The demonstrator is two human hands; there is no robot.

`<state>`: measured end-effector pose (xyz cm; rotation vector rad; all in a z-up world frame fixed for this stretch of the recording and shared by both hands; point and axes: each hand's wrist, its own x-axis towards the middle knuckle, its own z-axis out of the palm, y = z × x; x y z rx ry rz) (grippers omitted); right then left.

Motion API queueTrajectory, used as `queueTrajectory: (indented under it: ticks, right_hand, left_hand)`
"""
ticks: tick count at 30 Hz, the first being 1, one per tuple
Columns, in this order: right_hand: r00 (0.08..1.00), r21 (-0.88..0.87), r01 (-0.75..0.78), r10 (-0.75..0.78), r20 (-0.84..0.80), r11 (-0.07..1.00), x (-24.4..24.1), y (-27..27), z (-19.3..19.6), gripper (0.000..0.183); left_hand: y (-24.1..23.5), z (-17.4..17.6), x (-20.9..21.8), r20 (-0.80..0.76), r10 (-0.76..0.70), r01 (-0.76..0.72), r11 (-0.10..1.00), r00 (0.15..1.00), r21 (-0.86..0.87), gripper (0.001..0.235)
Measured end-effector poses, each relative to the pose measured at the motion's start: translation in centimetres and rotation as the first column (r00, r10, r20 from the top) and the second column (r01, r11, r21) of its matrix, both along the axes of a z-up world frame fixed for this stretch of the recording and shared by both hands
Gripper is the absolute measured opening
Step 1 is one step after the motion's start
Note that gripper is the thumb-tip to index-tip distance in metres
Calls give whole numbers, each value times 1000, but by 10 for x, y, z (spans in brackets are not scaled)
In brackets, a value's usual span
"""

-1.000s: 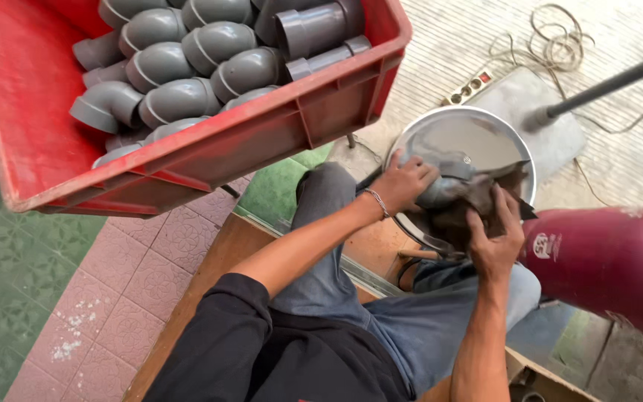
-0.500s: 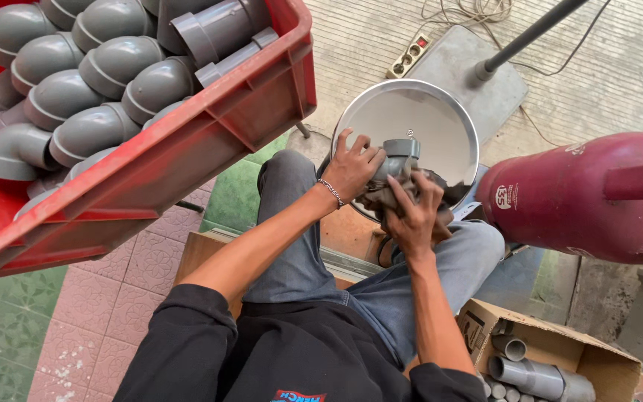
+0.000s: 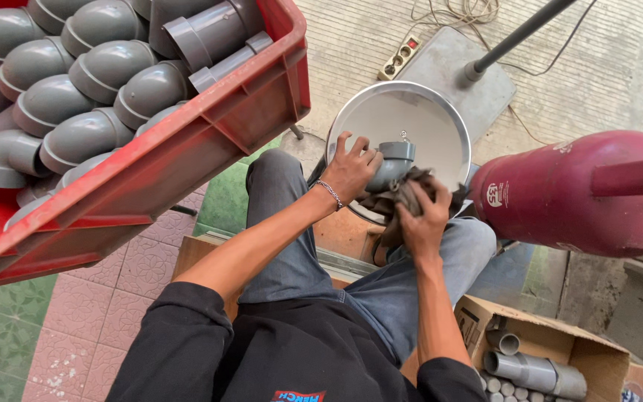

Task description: The person sits on the floor and repeatedly picks up gray plastic pipe fittings from a red crate. They wipe each fitting with a cloth over a metal bowl, then place the cleaned items into a cardboard box. The process is repeated for multiple fittings throughout the clip.

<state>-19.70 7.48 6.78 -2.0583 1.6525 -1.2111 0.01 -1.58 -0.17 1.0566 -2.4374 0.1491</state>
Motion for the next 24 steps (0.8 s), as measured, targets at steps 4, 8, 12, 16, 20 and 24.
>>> queueTrajectory:
  ticks: [4, 8, 12, 16, 20, 24]
  right_hand:
    - [987, 38, 136, -139, 78, 990, 6, -33, -1, 36]
    - [1000, -75, 26, -25, 4, 997, 30, -30, 25, 46]
    - [999, 6, -7, 7, -40, 1000, 4, -6, 12, 40]
    - [995, -13, 97, -97, -2, 995, -10, -38, -7, 35]
    - [999, -71, -5, 7, 33, 998, 24, -34, 25, 44]
    - [994, 53, -6, 0, 112, 999, -1, -10, 16, 50]
  left_hand:
    - [9, 43, -5, -45, 28, -32, 995, 999, -98, 34]
    - [6, 43, -6, -60, 38, -46, 989, 997, -139, 15]
    - [10, 59, 0, -35, 19, -21, 999, 999, -44, 50]
    - [10, 49, -7, -50, 13, -16, 997, 999, -69, 26]
    - [9, 59, -7, -48, 36, -41, 993, 998, -107, 8]
    - [-7, -12, -10, 10, 9, -9, 998, 1000, 60, 82]
